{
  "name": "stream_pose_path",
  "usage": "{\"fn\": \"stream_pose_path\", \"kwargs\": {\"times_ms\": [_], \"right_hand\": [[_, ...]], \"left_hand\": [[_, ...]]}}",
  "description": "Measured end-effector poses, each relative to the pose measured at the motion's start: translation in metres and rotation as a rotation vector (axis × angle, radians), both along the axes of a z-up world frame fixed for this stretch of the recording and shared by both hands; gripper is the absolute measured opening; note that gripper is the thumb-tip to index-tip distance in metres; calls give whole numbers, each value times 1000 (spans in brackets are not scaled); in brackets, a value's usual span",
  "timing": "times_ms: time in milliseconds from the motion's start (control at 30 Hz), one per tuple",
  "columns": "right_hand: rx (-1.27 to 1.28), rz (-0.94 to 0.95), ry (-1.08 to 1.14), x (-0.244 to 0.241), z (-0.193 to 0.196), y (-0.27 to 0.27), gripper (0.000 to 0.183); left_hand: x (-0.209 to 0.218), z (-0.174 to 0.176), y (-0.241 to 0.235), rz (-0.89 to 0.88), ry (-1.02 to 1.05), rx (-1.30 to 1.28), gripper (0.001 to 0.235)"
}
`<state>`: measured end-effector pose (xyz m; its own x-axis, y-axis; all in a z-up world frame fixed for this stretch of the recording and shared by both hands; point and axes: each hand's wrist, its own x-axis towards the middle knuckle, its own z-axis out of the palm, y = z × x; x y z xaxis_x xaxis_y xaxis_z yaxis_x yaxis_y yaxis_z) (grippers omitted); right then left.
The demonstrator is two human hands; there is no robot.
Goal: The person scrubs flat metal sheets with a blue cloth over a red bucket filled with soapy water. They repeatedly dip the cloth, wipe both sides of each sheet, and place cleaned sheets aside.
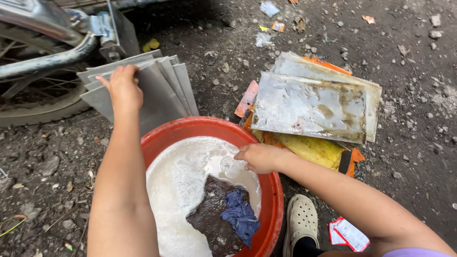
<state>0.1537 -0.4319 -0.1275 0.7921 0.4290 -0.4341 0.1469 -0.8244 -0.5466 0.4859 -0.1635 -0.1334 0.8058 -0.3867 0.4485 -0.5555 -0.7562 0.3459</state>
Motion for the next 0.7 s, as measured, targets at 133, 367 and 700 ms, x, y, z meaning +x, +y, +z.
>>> {"fn": "stream_pose_path", "kwargs": {"times_ms": [133,367,700], "right_hand": [[50,-91,-196,4,3,-32,44],[104,-278,-366,-3,33,-75,33],[-100,-499,-382,-56,30,-148,34]], "left_hand": [[-41,-16,-35,-20,-273,-97,36],[-173,-69,-178,-330,412,-363,40],[-182,-117,-234,-137,1483,-799,21]]}}
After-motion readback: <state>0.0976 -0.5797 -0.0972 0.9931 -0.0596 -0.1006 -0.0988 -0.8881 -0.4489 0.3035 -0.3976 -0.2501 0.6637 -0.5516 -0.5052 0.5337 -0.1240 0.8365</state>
